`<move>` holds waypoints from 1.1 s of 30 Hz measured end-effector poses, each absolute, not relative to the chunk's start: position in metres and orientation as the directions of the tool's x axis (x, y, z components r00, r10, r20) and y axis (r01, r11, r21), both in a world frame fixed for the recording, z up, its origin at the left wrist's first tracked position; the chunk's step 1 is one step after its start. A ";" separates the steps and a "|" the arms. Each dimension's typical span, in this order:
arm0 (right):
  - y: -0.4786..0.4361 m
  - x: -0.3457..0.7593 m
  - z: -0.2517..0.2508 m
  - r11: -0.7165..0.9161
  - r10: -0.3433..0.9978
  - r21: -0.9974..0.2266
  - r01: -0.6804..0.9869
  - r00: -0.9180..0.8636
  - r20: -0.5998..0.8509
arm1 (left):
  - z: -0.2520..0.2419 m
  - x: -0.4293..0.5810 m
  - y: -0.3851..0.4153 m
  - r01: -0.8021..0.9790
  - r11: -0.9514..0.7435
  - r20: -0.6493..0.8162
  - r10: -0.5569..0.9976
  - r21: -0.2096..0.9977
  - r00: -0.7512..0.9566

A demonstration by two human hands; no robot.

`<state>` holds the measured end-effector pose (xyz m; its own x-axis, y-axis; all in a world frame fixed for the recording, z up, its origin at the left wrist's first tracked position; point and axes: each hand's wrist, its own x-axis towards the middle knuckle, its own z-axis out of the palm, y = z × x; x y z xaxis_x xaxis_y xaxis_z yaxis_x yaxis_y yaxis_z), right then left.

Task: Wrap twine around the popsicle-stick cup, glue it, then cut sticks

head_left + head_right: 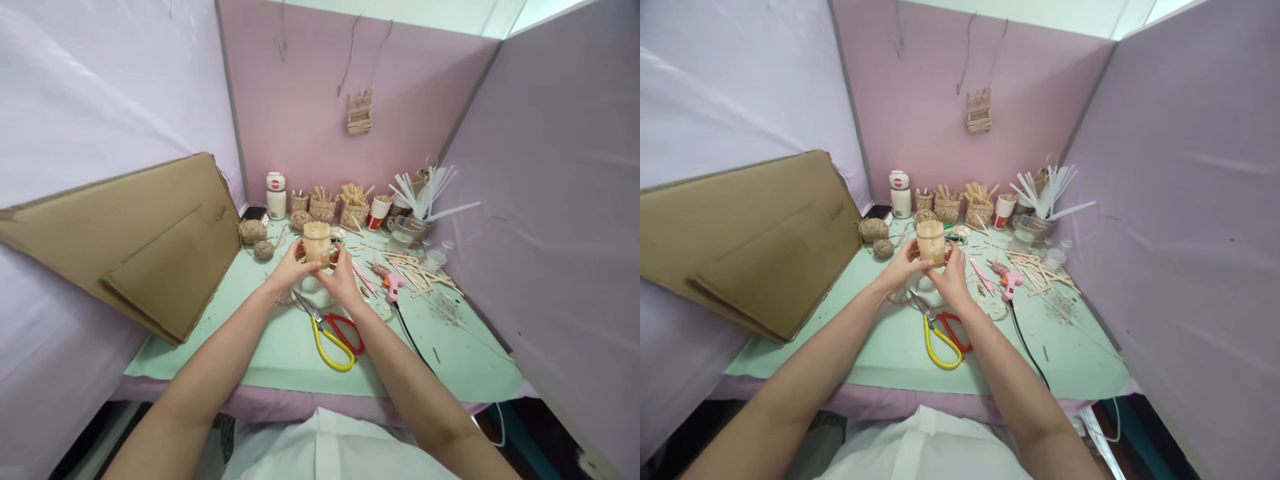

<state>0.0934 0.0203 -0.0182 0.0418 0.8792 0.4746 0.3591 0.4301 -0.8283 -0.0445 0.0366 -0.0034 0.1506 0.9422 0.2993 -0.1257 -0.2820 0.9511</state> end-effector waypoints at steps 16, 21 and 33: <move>0.002 0.229 -0.006 0.176 0.888 -0.560 0.809 0.114 0.445 | -0.040 -0.030 0.062 0.223 -0.389 0.379 0.921 0.894 0.091; 0.013 0.209 -0.024 0.232 0.916 -0.543 0.807 0.007 0.401 | -0.049 -0.025 0.065 0.223 -0.348 0.328 0.937 0.911 0.119; 0.003 0.180 -0.013 0.367 0.857 -0.588 0.721 -0.016 0.516 | -0.024 -0.032 0.054 -0.098 -0.179 0.185 0.981 0.979 0.052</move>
<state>0.1796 0.0031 -0.0130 -0.0159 0.8567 0.5155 0.7211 0.3670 -0.5877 -0.0323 0.0537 -0.0236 0.0524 0.9813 0.1852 -0.0982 -0.1795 0.9789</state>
